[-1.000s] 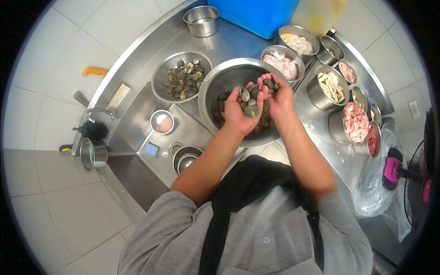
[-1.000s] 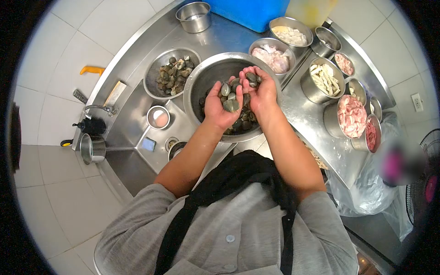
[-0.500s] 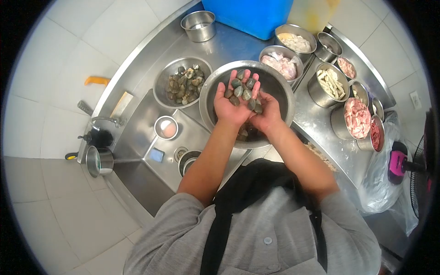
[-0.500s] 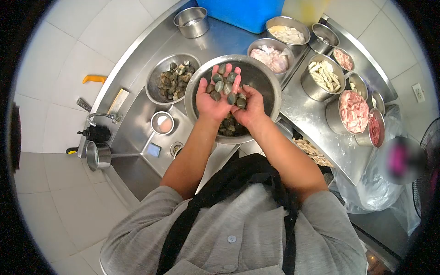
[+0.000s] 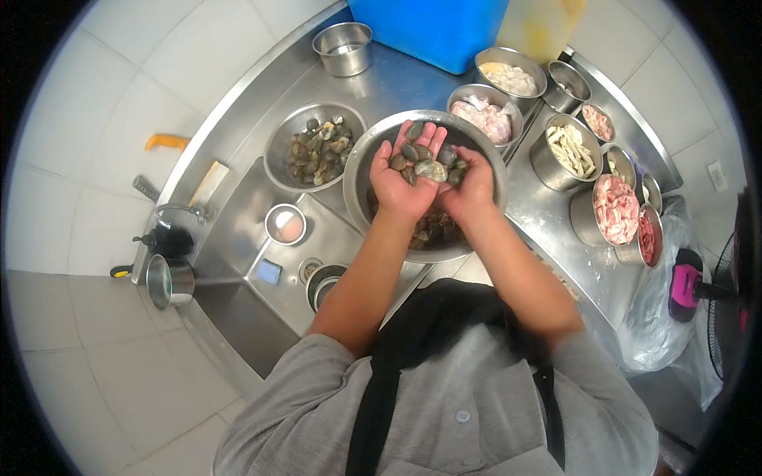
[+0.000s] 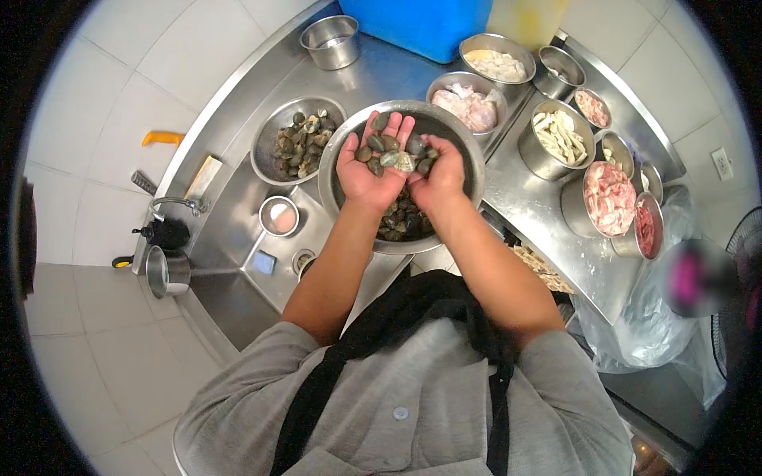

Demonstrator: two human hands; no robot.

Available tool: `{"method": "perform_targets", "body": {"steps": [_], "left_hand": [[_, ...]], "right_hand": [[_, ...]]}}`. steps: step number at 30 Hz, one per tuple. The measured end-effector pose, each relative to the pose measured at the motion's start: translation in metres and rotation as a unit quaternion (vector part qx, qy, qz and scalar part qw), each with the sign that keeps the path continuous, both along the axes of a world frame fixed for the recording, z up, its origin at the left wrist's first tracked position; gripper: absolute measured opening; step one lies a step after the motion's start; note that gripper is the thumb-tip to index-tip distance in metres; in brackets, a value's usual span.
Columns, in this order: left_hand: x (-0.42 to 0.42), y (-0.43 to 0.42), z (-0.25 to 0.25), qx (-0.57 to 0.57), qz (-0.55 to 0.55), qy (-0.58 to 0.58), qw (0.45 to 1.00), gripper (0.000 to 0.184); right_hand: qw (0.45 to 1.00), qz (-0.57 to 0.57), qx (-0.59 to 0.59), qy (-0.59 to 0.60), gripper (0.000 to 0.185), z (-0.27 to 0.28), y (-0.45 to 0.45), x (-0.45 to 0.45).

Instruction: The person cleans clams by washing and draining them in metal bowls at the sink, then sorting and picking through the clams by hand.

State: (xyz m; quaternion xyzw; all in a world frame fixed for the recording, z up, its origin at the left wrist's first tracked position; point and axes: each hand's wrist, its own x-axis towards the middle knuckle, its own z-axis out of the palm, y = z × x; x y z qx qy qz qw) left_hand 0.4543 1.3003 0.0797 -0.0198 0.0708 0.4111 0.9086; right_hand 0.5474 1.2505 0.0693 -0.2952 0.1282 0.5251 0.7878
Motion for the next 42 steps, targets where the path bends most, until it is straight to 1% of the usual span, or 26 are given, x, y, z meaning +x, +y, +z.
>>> {"method": "perform_targets", "body": {"steps": [1,5,7,9,10,12,13,15,16,17,19,21,23,24,25,27,28,29,30,31,32,33,35,36,40,42], "left_hand": [[-0.002,-0.001,0.001,-0.011,0.001,-0.003,1.000,0.044],[0.000,0.003,-0.015,-0.027,0.015,-0.027,0.999,0.039],[0.001,0.003,-0.017,-0.035,0.027,-0.006,0.999,0.036],[-0.001,0.001,-0.012,-0.057,0.034,-0.001,0.998,0.035],[-0.001,0.001,-0.006,-0.059,0.036,0.000,0.998,0.035],[0.002,0.000,0.007,-0.112,0.065,0.079,0.988,0.038],[0.004,0.000,0.005,-0.114,0.067,0.079,0.988,0.038],[0.007,0.002,0.000,-0.058,0.049,0.038,0.996,0.045],[0.005,0.001,-0.001,-0.012,0.025,-0.023,0.999,0.056],[0.004,0.001,-0.001,-0.014,0.027,-0.023,0.999,0.056],[0.003,0.001,0.001,0.044,-0.019,-0.032,0.998,0.061],[0.003,-0.003,0.005,0.053,-0.028,-0.010,0.998,0.061],[0.010,-0.007,0.000,0.117,0.000,0.153,0.981,0.058],[0.016,-0.009,-0.008,0.164,0.057,0.230,0.958,0.053],[0.019,-0.012,-0.009,0.163,0.056,0.230,0.958,0.053],[0.022,-0.019,-0.012,0.313,0.164,0.415,0.838,0.052],[0.022,-0.023,-0.009,0.323,0.179,0.430,0.824,0.053],[0.020,-0.026,-0.011,0.323,0.176,0.430,0.824,0.053],[0.017,-0.027,-0.015,0.318,0.145,0.365,0.863,0.055],[0.014,-0.029,-0.018,0.311,0.112,0.298,0.895,0.057],[0.009,-0.029,-0.021,0.344,0.105,0.271,0.893,0.055],[0.008,-0.031,-0.025,0.343,0.101,0.271,0.894,0.055],[0.006,-0.038,-0.020,0.339,0.144,0.310,0.876,0.065],[0.006,-0.036,-0.027,0.336,0.143,0.317,0.875,0.066],[0.002,-0.035,-0.021,0.328,0.163,0.337,0.868,0.066],[-0.001,-0.035,-0.020,0.320,0.165,0.330,0.872,0.066]], "right_hand": [[0.998,-0.043,-0.024,-0.033,0.015,0.005,0.000,0.003],[0.995,-0.034,0.073,-0.056,0.016,0.018,0.004,-0.007],[0.993,-0.041,0.083,-0.068,0.018,0.017,0.007,-0.011],[0.988,-0.027,0.011,-0.149,0.017,0.028,0.001,-0.018],[0.989,-0.024,0.009,-0.148,0.017,0.032,0.000,-0.025],[0.955,-0.059,-0.024,-0.289,0.021,0.036,0.000,-0.036],[0.955,-0.056,-0.026,-0.289,0.021,0.032,0.000,-0.037],[0.894,-0.095,-0.014,-0.439,0.024,0.019,0.002,-0.039],[0.896,-0.096,0.011,-0.434,0.026,0.022,0.003,-0.039],[0.896,-0.095,0.009,-0.434,0.026,0.024,0.001,-0.037],[0.951,-0.059,0.068,-0.296,0.028,0.033,-0.005,-0.033],[0.956,-0.039,0.056,-0.285,0.031,0.032,-0.005,-0.027],[0.963,-0.032,0.010,-0.266,0.033,0.028,-0.005,-0.025],[0.964,-0.032,0.009,-0.265,0.033,0.026,-0.005,-0.024],[0.971,-0.014,0.006,-0.238,0.033,0.022,-0.005,-0.024],[0.978,0.002,0.002,-0.210,0.033,0.014,-0.004,-0.021],[0.990,0.034,0.025,-0.134,0.029,0.012,-0.005,-0.015],[0.995,0.064,0.048,-0.057,0.025,0.010,-0.006,-0.012],[0.995,0.061,0.047,-0.056,0.025,0.007,-0.008,-0.010],[0.996,0.065,0.056,0.020,0.022,0.007,-0.009,-0.008],[0.991,0.068,0.065,0.095,0.019,0.007,-0.011,-0.007],[0.991,0.065,0.064,0.096,0.019,0.000,-0.009,-0.006],[0.983,0.090,0.137,0.079,0.019,-0.011,-0.004,-0.006],[0.989,0.085,0.103,0.071,0.022,-0.016,-0.004,-0.005],[0.987,0.081,0.097,0.098,0.026,-0.007,-0.004,-0.009],[0.987,0.096,0.087,0.092,0.034,-0.003,-0.006,-0.009]]}}
